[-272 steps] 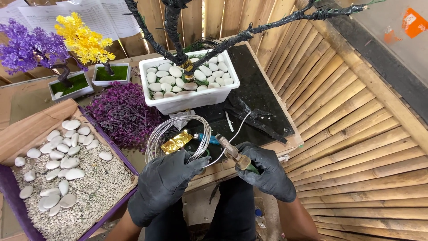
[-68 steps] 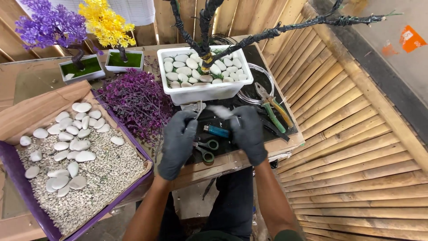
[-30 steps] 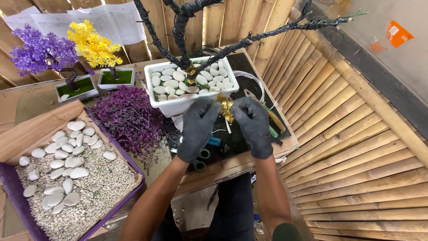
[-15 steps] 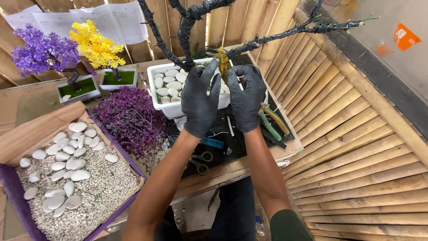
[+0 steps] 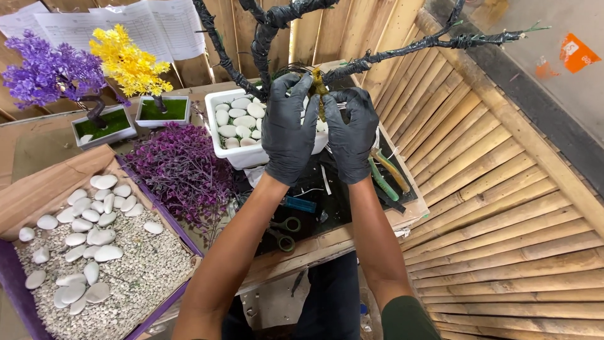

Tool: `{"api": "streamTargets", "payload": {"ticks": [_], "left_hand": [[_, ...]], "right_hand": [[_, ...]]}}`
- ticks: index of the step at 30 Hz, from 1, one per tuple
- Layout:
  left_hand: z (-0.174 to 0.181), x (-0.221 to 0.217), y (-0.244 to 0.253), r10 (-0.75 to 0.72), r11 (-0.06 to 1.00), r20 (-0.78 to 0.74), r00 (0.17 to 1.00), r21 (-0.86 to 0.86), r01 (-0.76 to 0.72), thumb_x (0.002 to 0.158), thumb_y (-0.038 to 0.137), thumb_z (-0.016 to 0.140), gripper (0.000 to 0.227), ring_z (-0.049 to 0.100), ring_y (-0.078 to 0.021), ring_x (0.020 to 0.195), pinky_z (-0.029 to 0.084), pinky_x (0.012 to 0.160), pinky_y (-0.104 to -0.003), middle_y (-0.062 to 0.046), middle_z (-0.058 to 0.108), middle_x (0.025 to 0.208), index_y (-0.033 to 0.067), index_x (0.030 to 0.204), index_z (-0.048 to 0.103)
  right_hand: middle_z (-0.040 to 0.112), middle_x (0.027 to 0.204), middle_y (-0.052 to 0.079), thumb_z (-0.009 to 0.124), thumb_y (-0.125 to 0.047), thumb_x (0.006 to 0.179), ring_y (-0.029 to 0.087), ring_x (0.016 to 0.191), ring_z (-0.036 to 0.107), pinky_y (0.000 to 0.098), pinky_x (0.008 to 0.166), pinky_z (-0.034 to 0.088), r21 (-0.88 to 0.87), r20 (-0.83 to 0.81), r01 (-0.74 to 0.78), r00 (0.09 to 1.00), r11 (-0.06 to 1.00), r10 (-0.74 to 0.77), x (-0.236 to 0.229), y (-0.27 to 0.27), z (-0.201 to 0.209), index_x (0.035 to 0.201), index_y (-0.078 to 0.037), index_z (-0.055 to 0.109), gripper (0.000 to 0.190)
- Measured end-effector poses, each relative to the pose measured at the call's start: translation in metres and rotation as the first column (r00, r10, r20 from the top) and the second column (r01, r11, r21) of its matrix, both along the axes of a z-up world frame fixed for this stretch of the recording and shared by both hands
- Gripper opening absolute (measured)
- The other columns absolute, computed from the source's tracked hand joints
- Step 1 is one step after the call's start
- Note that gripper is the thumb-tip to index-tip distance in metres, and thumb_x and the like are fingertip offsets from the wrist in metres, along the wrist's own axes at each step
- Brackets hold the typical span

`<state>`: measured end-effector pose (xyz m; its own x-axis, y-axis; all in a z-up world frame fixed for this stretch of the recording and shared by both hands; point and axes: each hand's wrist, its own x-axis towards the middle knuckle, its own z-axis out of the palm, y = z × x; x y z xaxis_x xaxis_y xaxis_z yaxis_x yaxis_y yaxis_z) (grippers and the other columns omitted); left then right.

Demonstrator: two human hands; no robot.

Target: The person wraps a gold-colored material around the branches of a small bonsai tree. They then use pliers to cut a piece of wire and wrap it around the branches to secure the gold material.

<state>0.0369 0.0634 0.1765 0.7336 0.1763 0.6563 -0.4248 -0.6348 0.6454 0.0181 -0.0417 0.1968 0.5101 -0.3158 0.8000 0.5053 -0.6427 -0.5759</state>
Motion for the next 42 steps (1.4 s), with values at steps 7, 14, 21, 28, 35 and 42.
{"api": "streamTargets", "payload": {"ticks": [7,14,21,28,35,42], "left_hand": [[-0.007,0.006,-0.009,0.066,0.994,0.03,0.997,0.082,-0.068,0.105,0.038,0.062,0.036,0.061,-0.0206,0.126,0.062,0.094,-0.04,0.009,0.054,0.133,0.0394,0.14,0.059],[-0.001,0.008,-0.005,-0.054,0.998,0.063,0.997,0.035,0.052,0.105,0.031,0.061,0.031,0.06,-0.0315,0.129,0.059,0.1,-0.046,-0.003,0.057,0.137,0.0227,0.133,0.067],[0.001,0.0,-0.003,-0.194,0.905,0.082,0.978,-0.369,0.211,0.108,0.019,0.057,0.037,0.062,-0.0337,0.129,0.057,0.105,-0.045,-0.005,0.064,0.133,0.0244,0.144,0.057],[0.014,0.0,-0.008,-0.133,0.871,0.16,0.978,-0.451,0.193,0.106,0.019,0.06,0.039,0.072,-0.0178,0.114,0.059,0.102,-0.033,-0.003,0.069,0.135,0.0203,0.144,0.052],[0.013,0.008,-0.016,-0.061,0.88,0.054,0.997,-0.469,0.079,0.101,0.014,0.06,0.045,0.074,-0.0175,0.095,0.059,0.087,-0.034,-0.001,0.074,0.111,0.0279,0.143,0.05],[0.002,0.007,-0.01,0.027,0.983,0.065,0.998,-0.182,-0.015,0.102,0.022,0.06,0.028,0.072,-0.0322,0.104,0.065,0.079,-0.048,0.003,0.062,0.129,0.0308,0.128,0.059]], "right_hand": [[0.072,0.074,0.013,0.08,-0.022,0.094,0.044,0.076,0.066,0.0501,0.076,0.06,-0.035,0.004,0.057,0.998,0.998,-0.057,0.006,0.001,0.0,0.095,-0.016,0.076,0.007],[0.07,0.083,0.029,0.082,-0.02,0.093,0.056,0.08,0.06,0.0646,0.082,0.056,-0.026,0.035,0.073,0.997,0.997,-0.072,0.008,0.003,0.0,0.1,-0.008,0.076,0.015],[0.072,0.08,0.016,0.081,-0.026,0.094,0.048,0.087,0.066,0.0613,0.093,0.055,-0.008,0.013,0.067,0.998,0.998,-0.067,0.006,0.001,-0.015,0.101,-0.017,0.075,0.013],[0.062,0.1,0.006,0.072,-0.006,0.096,0.021,0.092,0.064,0.0338,0.077,0.055,-0.09,0.078,-0.003,0.997,0.996,0.01,0.001,-0.001,-0.014,0.101,-0.008,0.07,0.006],[0.065,0.099,0.008,0.07,-0.007,0.095,0.024,0.094,0.067,0.0367,0.086,0.054,-0.05,0.011,-0.029,0.999,0.998,0.03,0.001,-0.004,-0.014,0.099,-0.004,0.072,0.005],[0.072,0.083,0.019,0.081,-0.021,0.093,0.052,0.085,0.064,0.0587,0.083,0.058,0.007,0.028,0.035,0.999,0.999,-0.035,0.001,0.005,-0.007,0.097,-0.012,0.076,0.011]]}}
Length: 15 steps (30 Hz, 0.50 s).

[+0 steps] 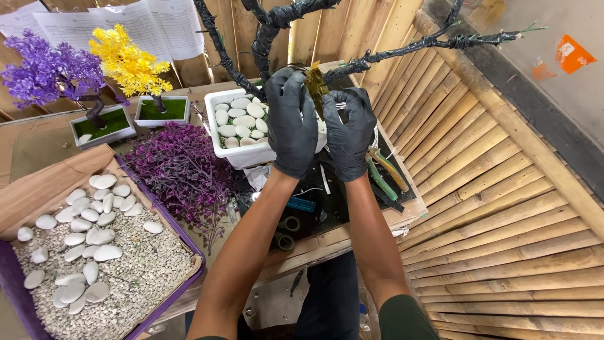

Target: The person wraps a gold-colored material around the branches of a small bonsai tree. They then use pliers to cut a piece of wire and wrap it around the branches to secure the gold material.

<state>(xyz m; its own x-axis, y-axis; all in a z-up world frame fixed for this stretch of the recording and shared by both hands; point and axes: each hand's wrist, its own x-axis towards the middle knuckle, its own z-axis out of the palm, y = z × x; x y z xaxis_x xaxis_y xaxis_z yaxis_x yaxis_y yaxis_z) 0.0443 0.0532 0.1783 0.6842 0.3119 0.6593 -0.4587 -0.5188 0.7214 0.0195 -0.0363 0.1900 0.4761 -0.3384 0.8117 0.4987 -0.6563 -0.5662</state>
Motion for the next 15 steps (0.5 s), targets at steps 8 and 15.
{"api": "streamTargets", "payload": {"ticks": [8,15], "left_hand": [[-0.016,0.009,-0.001,-0.031,0.964,0.155,0.987,0.266,-0.011,0.106,0.027,0.057,0.036,0.069,-0.0291,0.109,0.063,0.078,-0.043,0.0,0.059,0.125,0.0283,0.142,0.057],[-0.01,0.011,0.002,-0.125,0.976,0.123,0.985,0.194,0.099,0.106,0.03,0.06,0.029,0.069,-0.0304,0.111,0.063,0.085,-0.043,-0.001,0.067,0.122,0.026,0.135,0.064]], "right_hand": [[0.074,0.084,0.017,0.082,-0.022,0.092,0.047,0.086,0.067,0.0533,0.081,0.059,0.009,-0.032,0.035,0.999,0.999,-0.035,0.004,-0.002,-0.005,0.095,-0.015,0.077,0.01],[0.072,0.08,0.018,0.081,-0.022,0.094,0.051,0.078,0.063,0.0561,0.076,0.058,0.013,-0.021,-0.006,1.0,1.0,0.006,0.009,-0.009,0.0,0.096,-0.012,0.076,0.011]]}}
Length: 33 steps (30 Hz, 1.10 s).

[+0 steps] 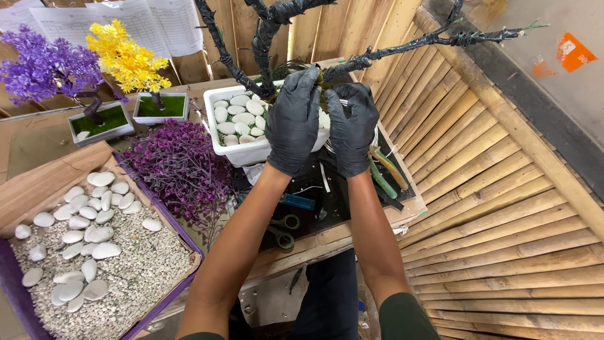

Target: The person wraps a gold-colored material around the branches of a small bonsai tree. They then use pliers to cut a piece of wire and wrap it around the branches to secure the gold material.

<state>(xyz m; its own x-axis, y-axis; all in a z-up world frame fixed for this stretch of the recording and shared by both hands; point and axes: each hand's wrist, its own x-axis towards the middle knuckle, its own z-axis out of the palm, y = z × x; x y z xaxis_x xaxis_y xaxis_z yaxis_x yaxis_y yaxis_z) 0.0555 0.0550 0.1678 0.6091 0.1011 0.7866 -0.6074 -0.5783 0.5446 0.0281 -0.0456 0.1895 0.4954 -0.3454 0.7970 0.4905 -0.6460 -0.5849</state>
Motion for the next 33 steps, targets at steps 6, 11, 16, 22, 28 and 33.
{"api": "streamTargets", "payload": {"ticks": [6,11,16,22,28,33], "left_hand": [[0.002,0.012,0.003,-0.061,0.997,-0.085,0.995,-0.051,0.056,0.103,0.033,0.067,0.025,0.066,-0.0306,0.121,0.059,0.098,-0.044,-0.002,0.072,0.12,0.0244,0.127,0.071],[0.012,0.011,0.012,-0.158,0.986,-0.144,0.977,-0.069,0.15,0.101,0.033,0.069,0.024,0.064,-0.0286,0.125,0.055,0.104,-0.044,-0.002,0.073,0.121,0.025,0.123,0.072],[0.02,0.02,0.025,-0.302,0.953,-0.145,0.942,-0.081,0.293,0.099,0.029,0.074,0.022,0.066,-0.0302,0.121,0.056,0.103,-0.045,-0.002,0.074,0.116,0.0244,0.12,0.075],[0.016,0.024,0.024,-0.307,0.951,-0.089,0.948,-0.067,0.301,0.099,0.025,0.072,0.019,0.067,-0.0335,0.117,0.056,0.101,-0.044,-0.008,0.074,0.112,0.0177,0.116,0.076],[0.016,0.019,0.025,-0.301,0.952,-0.069,0.951,-0.082,0.296,0.099,0.021,0.072,0.019,0.068,-0.0355,0.114,0.055,0.101,-0.044,-0.012,0.073,0.11,0.0135,0.116,0.076],[0.021,0.015,0.018,-0.34,0.926,-0.175,0.924,-0.231,0.297,0.096,0.023,0.073,0.016,0.069,-0.0342,0.112,0.055,0.099,-0.041,-0.01,0.075,0.107,0.0153,0.11,0.078]], "right_hand": [[0.07,0.081,0.019,0.087,-0.025,0.087,0.051,0.085,0.063,0.0586,0.085,0.055,-0.014,-0.05,-0.047,0.998,0.999,0.046,0.008,0.0,0.002,0.1,-0.013,0.075,0.022],[0.07,0.08,0.015,0.085,-0.024,0.09,0.05,0.085,0.063,0.0594,0.089,0.055,-0.002,-0.096,-0.056,0.994,0.998,0.056,0.015,-0.017,-0.014,0.098,-0.013,0.075,0.018],[0.071,0.083,0.017,0.083,-0.018,0.092,0.054,0.084,0.061,0.0602,0.086,0.054,-0.022,-0.098,-0.067,0.993,0.998,0.064,0.014,-0.019,-0.003,0.101,-0.009,0.074,0.017],[0.076,0.092,0.017,0.082,-0.017,0.091,0.047,0.098,0.065,0.057,0.102,0.048,-0.009,-0.069,-0.098,0.993,0.995,0.097,0.055,-0.048,-0.036,0.097,-0.01,0.078,0.01],[0.075,0.105,0.02,0.08,-0.021,0.091,0.045,0.111,0.064,0.0557,0.108,0.046,-0.013,-0.102,-0.095,0.99,0.995,0.093,0.065,-0.035,-0.019,0.108,-0.006,0.078,0.023],[0.073,0.099,0.031,0.079,-0.012,0.09,0.051,0.103,0.062,0.0558,0.1,0.049,-0.072,-0.089,-0.065,0.994,0.995,0.058,0.059,-0.02,0.003,0.101,0.004,0.079,0.019]]}}
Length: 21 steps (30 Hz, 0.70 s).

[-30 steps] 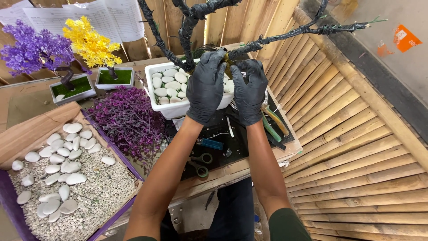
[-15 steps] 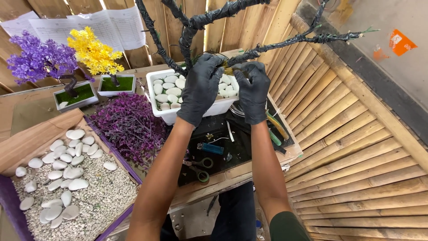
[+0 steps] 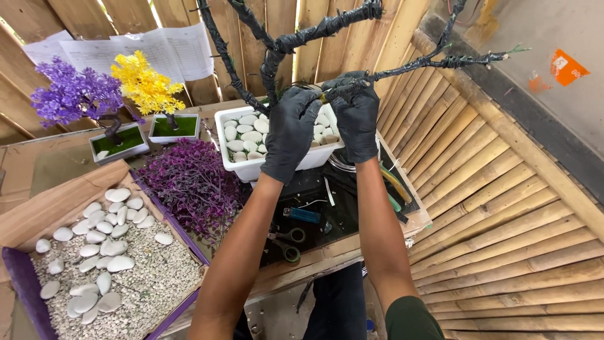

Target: The person wraps a gold-colored material around the branches of a small bonsai tree. They then use pliers to cut a piece of wire and wrap it around the branches to secure the gold material.

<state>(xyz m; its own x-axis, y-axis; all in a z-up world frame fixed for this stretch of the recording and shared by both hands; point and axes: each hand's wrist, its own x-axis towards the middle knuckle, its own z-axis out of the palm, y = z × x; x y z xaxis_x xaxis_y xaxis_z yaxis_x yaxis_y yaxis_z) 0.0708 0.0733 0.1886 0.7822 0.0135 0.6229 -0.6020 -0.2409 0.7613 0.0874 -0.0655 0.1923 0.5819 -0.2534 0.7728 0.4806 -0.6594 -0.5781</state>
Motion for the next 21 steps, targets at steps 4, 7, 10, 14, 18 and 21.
{"api": "streamTargets", "payload": {"ticks": [4,7,10,14,18,21], "left_hand": [[0.006,-0.002,0.0,0.03,0.999,-0.032,0.999,-0.011,-0.031,0.094,0.024,0.076,0.016,0.07,-0.0325,0.11,0.057,0.097,-0.04,-0.009,0.076,0.105,0.0184,0.109,0.079],[0.016,-0.01,0.002,-0.017,0.994,-0.102,0.995,-0.114,0.005,0.094,0.023,0.075,0.018,0.07,-0.0289,0.112,0.058,0.098,-0.04,-0.007,0.077,0.105,0.0199,0.112,0.077],[0.016,-0.01,0.001,-0.012,0.995,-0.112,0.994,-0.095,0.002,0.092,0.02,0.075,0.011,0.071,-0.0294,0.111,0.057,0.098,-0.041,-0.006,0.077,0.1,0.0199,0.103,0.077],[0.015,-0.009,0.001,0.008,0.995,-0.101,0.995,-0.1,-0.018,0.092,0.02,0.075,0.009,0.069,-0.0328,0.113,0.055,0.1,-0.044,-0.009,0.077,0.104,0.0184,0.101,0.076],[0.031,-0.025,0.003,0.036,0.994,-0.022,0.999,-0.102,-0.038,0.094,0.011,0.072,0.011,0.059,-0.0438,0.125,0.048,0.107,-0.053,-0.02,0.071,0.122,0.0089,0.104,0.074],[0.026,-0.027,0.002,0.007,0.989,0.008,1.0,-0.15,-0.005,0.098,0.012,0.07,0.015,0.05,-0.0428,0.137,0.044,0.114,-0.054,-0.017,0.062,0.141,0.0129,0.113,0.071]], "right_hand": [[0.077,0.095,0.021,0.08,-0.011,0.088,0.044,0.1,0.068,0.0482,0.094,0.055,0.058,0.013,-0.099,0.995,0.993,0.098,0.002,-0.006,0.003,0.096,-0.005,0.082,0.01],[0.078,0.093,0.016,0.083,-0.012,0.086,0.036,0.099,0.072,0.0427,0.091,0.058,0.078,0.001,-0.162,0.987,0.984,0.162,-0.006,0.002,0.016,0.093,-0.008,0.081,0.009],[0.072,0.098,0.023,0.072,-0.003,0.092,0.038,0.105,0.064,0.0441,0.113,0.045,-0.243,-0.142,0.035,0.987,0.969,-0.071,-0.003,0.01,0.017,0.1,0.007,0.075,0.014],[0.072,0.101,0.022,0.077,-0.01,0.092,0.039,0.1,0.067,0.0473,0.096,0.058,0.027,-0.011,-0.186,0.982,0.982,0.187,-0.018,0.012,0.036,0.099,0.002,0.073,0.014],[0.073,0.107,0.024,0.083,-0.014,0.09,0.038,0.102,0.069,0.0433,0.081,0.064,0.132,0.078,-0.215,0.975,0.968,0.207,0.001,-0.006,0.011,0.104,-0.004,0.072,0.021],[0.074,0.102,0.02,0.095,-0.004,0.073,0.034,0.099,0.07,0.0341,0.076,0.065,0.147,0.082,-0.18,0.982,0.973,0.169,0.033,-0.018,-0.017,0.104,-0.004,0.072,0.039]]}}
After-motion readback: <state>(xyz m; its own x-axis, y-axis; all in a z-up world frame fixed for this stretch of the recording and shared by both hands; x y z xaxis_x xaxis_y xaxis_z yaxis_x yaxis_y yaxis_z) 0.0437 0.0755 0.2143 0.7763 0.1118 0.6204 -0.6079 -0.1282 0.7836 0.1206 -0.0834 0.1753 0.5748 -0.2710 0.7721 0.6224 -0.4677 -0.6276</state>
